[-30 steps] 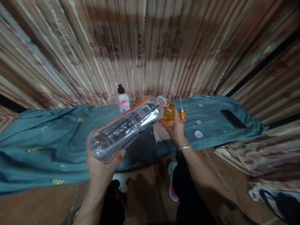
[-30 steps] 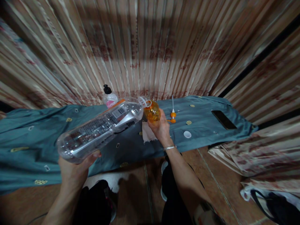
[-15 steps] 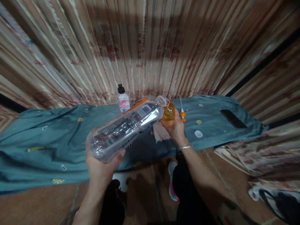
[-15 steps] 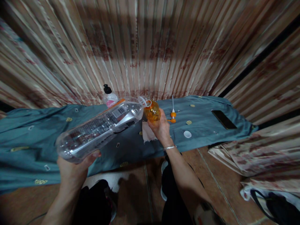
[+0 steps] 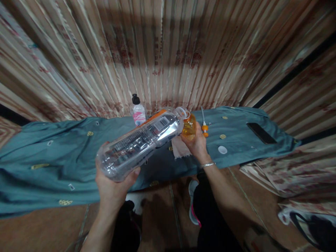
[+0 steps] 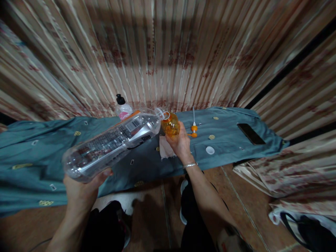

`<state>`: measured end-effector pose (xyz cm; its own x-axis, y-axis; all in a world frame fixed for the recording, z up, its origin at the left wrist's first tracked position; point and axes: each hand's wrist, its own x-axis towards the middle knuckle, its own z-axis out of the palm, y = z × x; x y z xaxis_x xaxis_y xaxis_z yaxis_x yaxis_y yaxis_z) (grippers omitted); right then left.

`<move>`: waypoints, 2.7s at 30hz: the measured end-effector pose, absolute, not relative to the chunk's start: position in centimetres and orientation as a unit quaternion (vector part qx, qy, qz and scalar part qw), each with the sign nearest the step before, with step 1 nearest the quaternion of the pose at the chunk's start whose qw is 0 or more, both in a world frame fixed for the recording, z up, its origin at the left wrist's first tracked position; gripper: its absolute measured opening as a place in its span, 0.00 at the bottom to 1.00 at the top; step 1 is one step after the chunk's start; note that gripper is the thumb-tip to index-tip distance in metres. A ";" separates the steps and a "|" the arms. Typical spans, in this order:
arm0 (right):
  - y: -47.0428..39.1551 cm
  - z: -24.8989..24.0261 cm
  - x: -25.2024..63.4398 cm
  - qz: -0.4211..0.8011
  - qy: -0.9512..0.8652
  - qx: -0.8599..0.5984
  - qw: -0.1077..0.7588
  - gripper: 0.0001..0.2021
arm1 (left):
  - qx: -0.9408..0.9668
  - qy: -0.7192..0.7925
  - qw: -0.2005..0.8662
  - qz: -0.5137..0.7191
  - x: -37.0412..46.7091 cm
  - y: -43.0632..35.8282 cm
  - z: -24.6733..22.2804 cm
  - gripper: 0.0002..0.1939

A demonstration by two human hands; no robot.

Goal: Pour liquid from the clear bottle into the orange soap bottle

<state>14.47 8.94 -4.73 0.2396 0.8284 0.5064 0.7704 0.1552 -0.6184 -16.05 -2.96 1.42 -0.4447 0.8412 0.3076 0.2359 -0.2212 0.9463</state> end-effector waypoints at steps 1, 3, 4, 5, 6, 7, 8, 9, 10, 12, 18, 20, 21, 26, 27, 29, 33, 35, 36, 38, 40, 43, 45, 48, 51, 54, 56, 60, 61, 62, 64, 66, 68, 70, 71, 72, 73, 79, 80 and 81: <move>8.9 -4.6 14.5 0.035 -0.615 -0.651 0.444 0.45 | 0.467 0.569 0.256 0.627 -16.2 -3.0 1.3 0.49; 8.9 -4.5 14.4 0.037 -0.615 -0.651 0.443 0.44 | 0.466 0.560 0.278 0.626 -16.4 -3.0 1.2 0.51; 8.9 -4.4 14.4 0.037 -0.616 -0.650 0.443 0.44 | 0.463 0.559 0.276 0.630 -16.4 -3.0 1.2 0.52; 8.8 -4.3 14.4 0.038 -0.618 -0.649 0.443 0.43 | 0.460 0.559 0.274 0.633 -16.3 -3.0 1.3 0.53; 8.8 -4.3 14.4 0.038 -0.619 -0.648 0.443 0.43 | 0.457 0.557 0.274 0.637 -16.1 -3.0 1.5 0.53; 8.8 -4.3 14.4 0.038 -0.619 -0.647 0.444 0.42 | 0.452 0.554 0.276 0.642 -15.9 -3.0 1.6 0.54; 8.8 -4.3 14.3 0.038 -0.619 -0.646 0.445 0.42 | 0.446 0.551 0.277 0.649 -15.7 -3.0 1.8 0.54; 8.8 -4.3 14.3 0.037 -0.618 -0.646 0.446 0.42 | 0.438 0.547 0.279 0.656 -15.5 -3.0 1.9 0.54; 8.8 -4.3 14.3 0.037 -0.617 -0.647 0.446 0.42 | 0.430 0.544 0.281 0.663 -15.3 -3.0 2.1 0.54; 8.8 -4.3 14.2 0.037 -0.614 -0.649 0.447 0.43 | 0.424 0.544 0.283 0.666 -15.1 -3.0 2.3 0.54; 8.9 -4.4 14.2 0.039 -0.615 -0.648 0.447 0.43 | 0.401 0.539 0.296 0.679 -14.9 -2.9 2.4 0.57; 8.9 -4.5 14.2 0.036 -0.616 -0.646 0.449 0.43 | 0.399 0.538 0.295 0.681 -14.8 -2.9 2.3 0.56; 8.9 -4.5 14.3 0.033 -0.617 -0.644 0.450 0.42 | 0.399 0.539 0.294 0.681 -14.8 -2.9 2.3 0.56; 8.9 -4.7 14.3 0.021 -0.620 -0.641 0.451 0.43 | 0.406 0.539 0.301 0.674 -15.0 -2.9 2.3 0.57; 8.9 -4.8 14.3 0.023 -0.620 -0.642 0.451 0.43 | 0.409 0.542 0.294 0.672 -15.0 -3.0 2.3 0.56; 8.9 -4.8 14.3 0.028 -0.617 -0.645 0.450 0.43 | 0.412 0.548 0.277 0.673 -15.0 -3.0 2.4 0.55; 8.9 -4.7 14.3 0.029 -0.615 -0.648 0.448 0.43 | 0.409 0.544 0.270 0.681 -14.9 -3.0 2.5 0.54; 8.9 -4.6 14.2 0.028 -0.615 -0.648 0.449 0.43 | 0.410 0.546 0.267 0.680 -15.0 -3.0 2.4 0.55; 8.8 -4.5 14.2 0.029 -0.614 -0.648 0.450 0.43 | 0.411 0.551 0.266 0.676 -15.0 -3.0 2.4 0.56; 8.8 -4.5 14.1 0.032 -0.616 -0.646 0.450 0.43 | 0.412 0.562 0.259 0.669 -15.1 -3.0 2.3 0.57; 8.8 -4.5 14.1 0.037 -0.619 -0.643 0.449 0.42 | 0.416 0.567 0.249 0.666 -15.1 -3.0 2.3 0.56; 8.8 -4.6 14.2 0.037 -0.618 -0.644 0.449 0.43 | 0.426 0.558 0.238 0.671 -15.0 -2.9 2.4 0.53; 8.9 -4.7 14.3 0.034 -0.618 -0.644 0.449 0.43 | 0.432 0.553 0.234 0.673 -15.0 -2.9 2.4 0.52; 8.9 -4.6 14.3 0.036 -0.622 -0.641 0.448 0.42 | 0.433 0.555 0.239 0.669 -15.1 -2.9 2.2 0.54; 8.8 -4.4 14.2 0.037 -0.618 -0.646 0.446 0.42 | 0.426 0.556 0.254 0.667 -15.1 -3.0 2.1 0.56; 8.7 -4.2 14.0 0.043 -0.615 -0.653 0.440 0.43 | 0.430 0.560 0.242 0.666 -15.1 -3.0 2.2 0.56; 8.7 -4.1 14.0 0.047 -0.615 -0.653 0.439 0.43 | 0.429 0.560 0.232 0.669 -15.0 -3.0 2.3 0.55; 8.7 -4.2 14.1 0.049 -0.616 -0.647 0.446 0.42 | 0.428 0.563 0.237 0.666 -15.0 -3.0 2.4 0.55; 8.7 -4.2 14.2 0.049 -0.617 -0.646 0.446 0.42 | 0.429 0.563 0.236 0.666 -15.1 -3.0 2.4 0.55; 8.7 -4.2 14.2 0.049 -0.618 -0.646 0.445 0.42 | 0.428 0.561 0.236 0.668 -15.1 -3.0 2.4 0.55; 8.7 -4.2 14.2 0.049 -0.621 -0.647 0.441 0.42 | 0.421 0.558 0.245 0.672 -15.1 -3.0 2.4 0.54; 8.7 -4.2 14.2 0.045 -0.623 -0.646 0.440 0.42 | 0.415 0.555 0.252 0.675 -15.0 -3.0 2.5 0.54; 8.7 -4.1 14.2 0.045 -0.621 -0.646 0.441 0.42 | 0.416 0.553 0.249 0.678 -15.0 -3.0 2.6 0.53; 8.7 -4.0 14.1 0.050 -0.617 -0.648 0.442 0.42 | 0.415 0.550 0.249 0.681 -14.9 -2.9 2.6 0.53; 8.6 -4.0 14.1 0.055 -0.615 -0.650 0.443 0.42 | 0.412 0.549 0.256 0.681 -14.9 -2.9 2.6 0.53; 8.6 -4.0 14.1 0.060 -0.614 -0.651 0.443 0.42 | 0.407 0.547 0.265 0.682 -14.9 -2.9 2.6 0.54; 8.6 -4.0 14.1 0.064 -0.613 -0.651 0.443 0.42 | 0.402 0.547 0.274 0.682 -14.9 -2.9 2.6 0.54; 8.6 -4.0 14.2 0.062 -0.616 -0.647 0.445 0.42 | 0.393 0.550 0.284 0.680 -15.0 -3.0 2.6 0.57; 8.6 -4.0 14.2 0.063 -0.616 -0.648 0.445 0.42 | 0.393 0.550 0.283 0.680 -15.0 -3.1 2.6 0.57; 8.6 -3.9 14.2 0.065 -0.615 -0.648 0.444 0.42 | 0.395 0.550 0.283 0.679 -15.0 -3.1 2.6 0.57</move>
